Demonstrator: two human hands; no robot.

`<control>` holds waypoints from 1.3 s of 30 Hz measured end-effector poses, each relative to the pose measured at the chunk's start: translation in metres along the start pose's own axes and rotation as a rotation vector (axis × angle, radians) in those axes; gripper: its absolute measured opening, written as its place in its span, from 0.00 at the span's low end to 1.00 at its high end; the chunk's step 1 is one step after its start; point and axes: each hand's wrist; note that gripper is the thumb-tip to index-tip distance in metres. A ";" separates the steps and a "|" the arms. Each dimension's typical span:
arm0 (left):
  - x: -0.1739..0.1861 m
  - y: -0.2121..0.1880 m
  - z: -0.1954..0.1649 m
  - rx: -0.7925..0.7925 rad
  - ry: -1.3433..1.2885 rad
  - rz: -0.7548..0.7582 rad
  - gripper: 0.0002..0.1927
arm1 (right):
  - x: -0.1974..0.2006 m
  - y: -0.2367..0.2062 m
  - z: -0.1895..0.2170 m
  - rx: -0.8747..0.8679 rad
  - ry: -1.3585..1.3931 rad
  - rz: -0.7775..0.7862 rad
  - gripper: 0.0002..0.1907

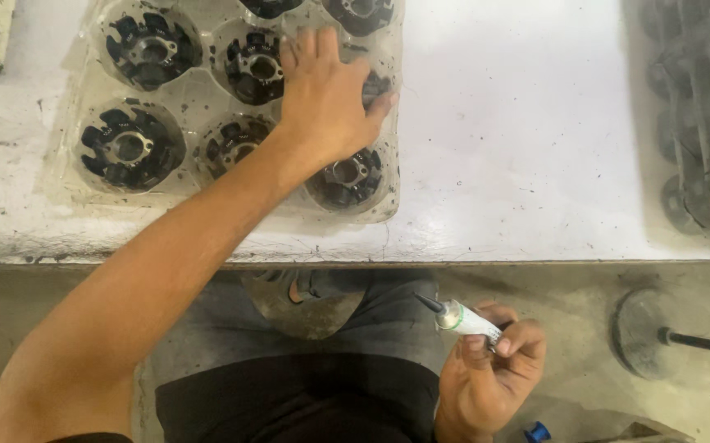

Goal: The person holds a black rotor-like component in one hand and a glue tube in the other, squeezing adhesive onto the component's surface. They place the treated component into a plastic tray with similar parts, occasionally wipe the tube or hands with a cloth, and pick up the next component to repeat the process.

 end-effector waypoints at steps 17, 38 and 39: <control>0.146 -0.165 0.015 0.490 -1.899 -0.294 0.42 | -0.048 -0.013 -0.019 -0.296 0.118 0.027 0.14; 0.128 -0.241 -0.006 0.407 -1.700 -0.466 0.18 | -0.077 -0.077 0.022 0.467 -0.709 0.440 0.24; 0.131 -0.242 -0.005 0.368 -1.640 -0.472 0.18 | -0.079 -0.077 0.021 0.463 -0.685 0.452 0.23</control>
Point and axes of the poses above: each hand's wrist, its own y-axis towards the middle knuckle, its own x-axis out of the back of the hand, z = x × y, and after that the axes turned 10 degrees about -z, right-handed
